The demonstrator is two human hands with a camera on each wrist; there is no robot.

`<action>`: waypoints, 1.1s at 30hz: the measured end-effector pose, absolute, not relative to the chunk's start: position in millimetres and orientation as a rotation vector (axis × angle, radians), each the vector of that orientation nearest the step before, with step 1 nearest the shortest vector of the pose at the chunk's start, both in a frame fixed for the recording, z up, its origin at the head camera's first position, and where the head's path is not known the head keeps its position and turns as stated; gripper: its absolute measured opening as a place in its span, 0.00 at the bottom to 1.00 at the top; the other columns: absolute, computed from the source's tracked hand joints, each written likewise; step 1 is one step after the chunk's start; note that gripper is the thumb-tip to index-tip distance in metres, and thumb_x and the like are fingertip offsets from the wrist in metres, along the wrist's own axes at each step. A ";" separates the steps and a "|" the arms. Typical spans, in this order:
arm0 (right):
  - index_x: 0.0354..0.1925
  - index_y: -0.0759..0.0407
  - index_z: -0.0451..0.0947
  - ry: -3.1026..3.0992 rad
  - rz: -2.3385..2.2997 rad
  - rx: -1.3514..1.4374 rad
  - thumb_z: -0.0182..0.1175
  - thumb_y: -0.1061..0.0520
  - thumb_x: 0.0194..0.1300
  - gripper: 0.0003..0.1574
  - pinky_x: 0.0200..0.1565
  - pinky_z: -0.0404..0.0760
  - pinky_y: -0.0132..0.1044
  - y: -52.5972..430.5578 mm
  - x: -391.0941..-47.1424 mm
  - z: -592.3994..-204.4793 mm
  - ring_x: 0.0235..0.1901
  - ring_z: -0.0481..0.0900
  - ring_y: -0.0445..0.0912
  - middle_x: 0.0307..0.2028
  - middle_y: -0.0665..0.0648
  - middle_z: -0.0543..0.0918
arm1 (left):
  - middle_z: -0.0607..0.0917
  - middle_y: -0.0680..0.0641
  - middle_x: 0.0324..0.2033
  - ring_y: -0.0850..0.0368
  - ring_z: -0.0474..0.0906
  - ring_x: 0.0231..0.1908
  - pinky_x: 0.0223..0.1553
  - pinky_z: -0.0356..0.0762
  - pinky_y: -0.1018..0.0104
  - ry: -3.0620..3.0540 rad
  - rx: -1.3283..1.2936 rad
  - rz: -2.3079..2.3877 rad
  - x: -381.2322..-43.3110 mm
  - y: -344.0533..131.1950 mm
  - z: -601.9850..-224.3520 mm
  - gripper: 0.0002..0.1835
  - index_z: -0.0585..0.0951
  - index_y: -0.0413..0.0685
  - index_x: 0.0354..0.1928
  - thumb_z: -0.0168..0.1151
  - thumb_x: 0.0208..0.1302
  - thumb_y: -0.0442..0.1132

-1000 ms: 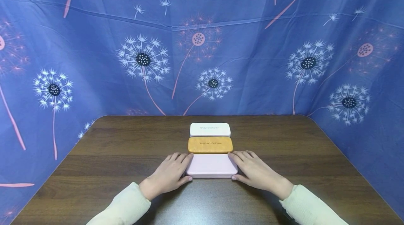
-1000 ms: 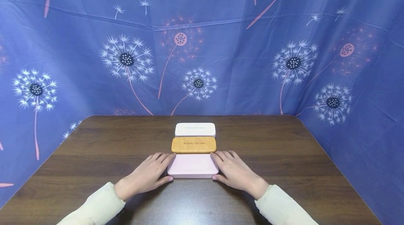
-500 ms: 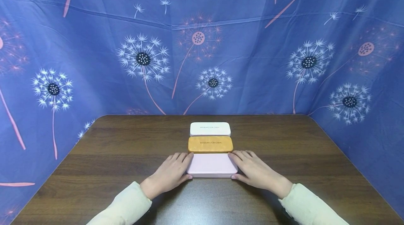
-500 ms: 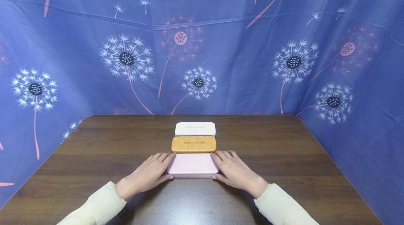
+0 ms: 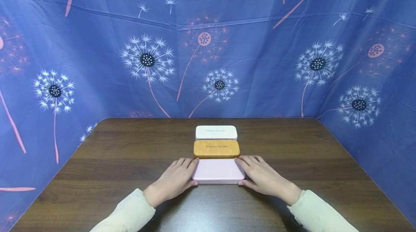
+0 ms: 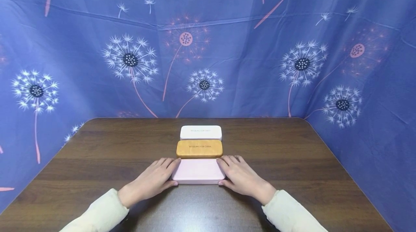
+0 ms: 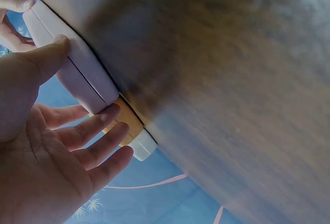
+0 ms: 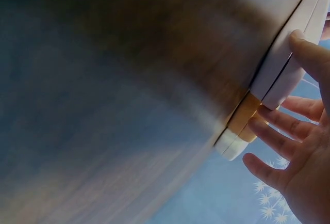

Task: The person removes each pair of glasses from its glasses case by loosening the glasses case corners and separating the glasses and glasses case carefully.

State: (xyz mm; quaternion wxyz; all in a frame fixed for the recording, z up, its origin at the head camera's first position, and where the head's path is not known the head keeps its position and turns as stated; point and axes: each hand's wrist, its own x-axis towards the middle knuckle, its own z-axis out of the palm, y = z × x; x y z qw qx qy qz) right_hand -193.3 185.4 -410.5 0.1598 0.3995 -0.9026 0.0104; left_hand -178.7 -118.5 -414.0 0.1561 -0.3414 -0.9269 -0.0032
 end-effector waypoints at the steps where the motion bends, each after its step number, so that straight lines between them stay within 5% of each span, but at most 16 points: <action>1: 0.56 0.64 0.68 -2.579 0.031 1.143 0.63 0.39 0.51 0.42 0.52 0.71 0.49 185.5 -192.9 -410.3 0.51 0.74 0.52 0.50 0.60 0.76 | 0.78 0.44 0.47 0.48 0.75 0.48 0.47 0.74 0.56 -2.648 -0.982 -0.009 -178.3 -118.8 -414.0 0.37 0.67 0.40 0.59 0.60 0.54 0.57; 33: 0.57 0.61 0.69 -2.544 0.058 1.196 0.62 0.37 0.51 0.42 0.50 0.72 0.47 185.1 -170.9 -407.0 0.49 0.74 0.48 0.48 0.56 0.76 | 0.79 0.46 0.45 0.51 0.75 0.47 0.49 0.73 0.57 -2.622 -0.996 0.069 -152.0 -124.6 -407.8 0.37 0.68 0.42 0.59 0.59 0.53 0.60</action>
